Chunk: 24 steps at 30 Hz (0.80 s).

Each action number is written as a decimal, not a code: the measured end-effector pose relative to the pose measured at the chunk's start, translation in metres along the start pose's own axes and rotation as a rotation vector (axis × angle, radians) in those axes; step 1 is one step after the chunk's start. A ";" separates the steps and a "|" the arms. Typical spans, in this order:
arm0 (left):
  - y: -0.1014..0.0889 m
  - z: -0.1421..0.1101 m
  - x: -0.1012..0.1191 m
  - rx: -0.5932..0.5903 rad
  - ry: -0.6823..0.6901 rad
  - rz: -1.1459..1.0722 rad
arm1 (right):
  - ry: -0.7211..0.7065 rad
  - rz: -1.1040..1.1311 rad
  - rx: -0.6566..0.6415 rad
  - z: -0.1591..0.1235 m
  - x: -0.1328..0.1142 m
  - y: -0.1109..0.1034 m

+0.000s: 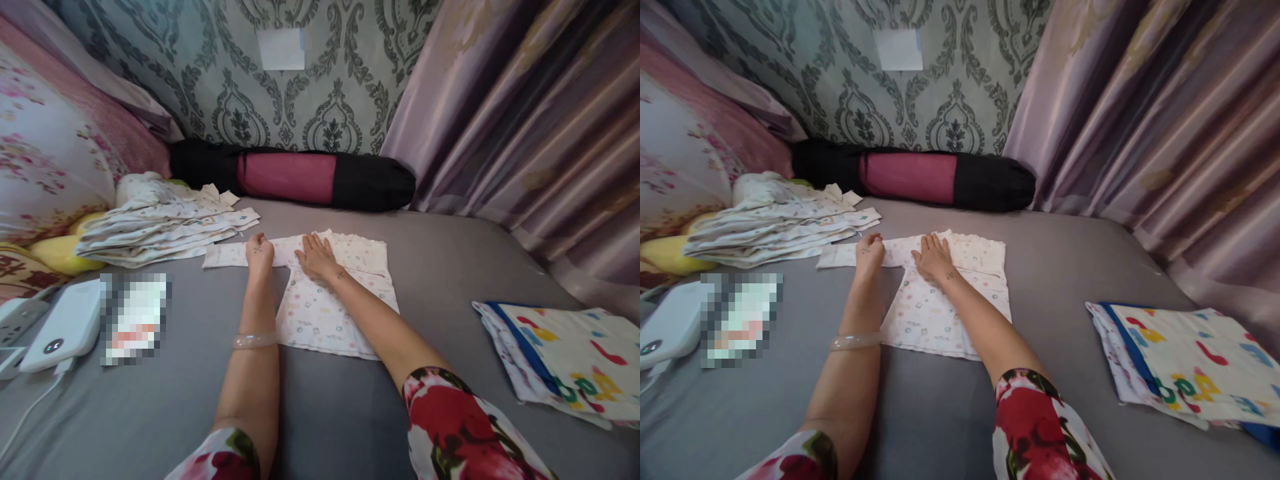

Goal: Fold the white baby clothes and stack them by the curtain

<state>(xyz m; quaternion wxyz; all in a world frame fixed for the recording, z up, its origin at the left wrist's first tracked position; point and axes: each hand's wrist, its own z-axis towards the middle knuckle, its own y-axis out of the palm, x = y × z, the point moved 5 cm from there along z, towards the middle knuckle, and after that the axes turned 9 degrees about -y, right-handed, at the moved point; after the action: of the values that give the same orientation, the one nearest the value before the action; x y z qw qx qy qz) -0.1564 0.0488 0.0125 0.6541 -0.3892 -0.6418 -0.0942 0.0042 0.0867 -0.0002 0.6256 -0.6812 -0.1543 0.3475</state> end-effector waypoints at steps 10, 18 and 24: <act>-0.018 0.014 -0.013 0.248 -0.045 -0.257 | -0.260 -0.076 0.142 0.014 -0.045 -0.010; -0.050 0.010 -0.018 0.504 -0.144 -0.308 | -0.525 -0.065 0.059 0.037 -0.105 0.011; -0.073 -0.003 -0.034 0.762 -0.380 -0.227 | -0.497 -0.061 0.053 0.055 -0.115 0.017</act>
<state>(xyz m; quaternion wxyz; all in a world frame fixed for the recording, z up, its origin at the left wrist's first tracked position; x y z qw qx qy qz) -0.2050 -0.0159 0.0105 0.6068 -0.0573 -0.7782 0.1512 -0.1181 0.0511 0.0168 0.5963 -0.5532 -0.3147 0.4892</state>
